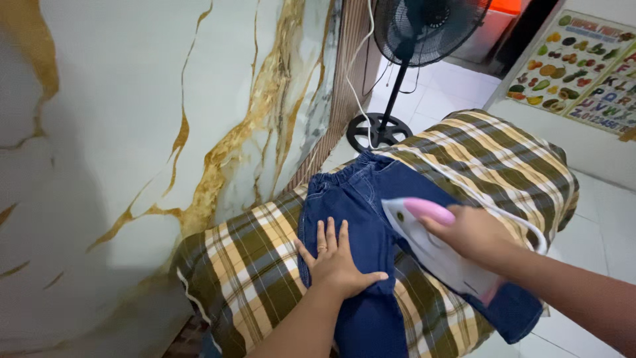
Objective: The person irons a pair of blue jeans on a plaid-covered ironing board. They repeatedly smooth the fabric with one hand and move a pink and white iron over the legs and waist area, repositioning the jeans several times to cover different sections.
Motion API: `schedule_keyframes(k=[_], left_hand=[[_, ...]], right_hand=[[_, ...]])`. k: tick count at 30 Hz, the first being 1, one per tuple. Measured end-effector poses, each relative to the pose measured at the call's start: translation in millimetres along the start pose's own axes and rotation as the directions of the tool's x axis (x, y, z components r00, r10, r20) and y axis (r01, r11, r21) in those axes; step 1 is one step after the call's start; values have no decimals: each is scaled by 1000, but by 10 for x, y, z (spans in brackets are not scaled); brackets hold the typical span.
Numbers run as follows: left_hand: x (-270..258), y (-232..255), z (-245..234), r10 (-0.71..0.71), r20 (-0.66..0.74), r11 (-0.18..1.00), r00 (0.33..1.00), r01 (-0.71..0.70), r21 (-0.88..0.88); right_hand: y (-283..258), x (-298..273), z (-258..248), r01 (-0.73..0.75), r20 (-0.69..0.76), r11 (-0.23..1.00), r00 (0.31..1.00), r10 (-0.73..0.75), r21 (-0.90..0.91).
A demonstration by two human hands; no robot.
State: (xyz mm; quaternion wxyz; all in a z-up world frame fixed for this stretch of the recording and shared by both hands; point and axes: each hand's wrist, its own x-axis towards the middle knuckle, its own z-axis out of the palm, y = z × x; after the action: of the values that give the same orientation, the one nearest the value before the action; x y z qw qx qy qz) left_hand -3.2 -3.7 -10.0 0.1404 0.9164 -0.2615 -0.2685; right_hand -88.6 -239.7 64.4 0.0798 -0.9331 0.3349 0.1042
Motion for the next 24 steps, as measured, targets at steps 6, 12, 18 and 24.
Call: schedule_keyframes(k=[6,12,18,24], left_hand=[[-5,-19,-1,7,-35,1000,999,-8,-15],[3,-18,-37,-2,-9,1000,1000,2,-24],[3,-22,9,13,-24,1000,1000,-13,-14],[-3,-27,11,6,-50,1000,999,-8,-22]], right_hand=[[-546,855,-15,63,-119,996,991,-56,59],[-354,642,-213,-48,138,918,990,-7,393],[75,-77,-30,-26,89,997,996,19,79],[-407,468,-92,-6,-8,991,1000,7,130]])
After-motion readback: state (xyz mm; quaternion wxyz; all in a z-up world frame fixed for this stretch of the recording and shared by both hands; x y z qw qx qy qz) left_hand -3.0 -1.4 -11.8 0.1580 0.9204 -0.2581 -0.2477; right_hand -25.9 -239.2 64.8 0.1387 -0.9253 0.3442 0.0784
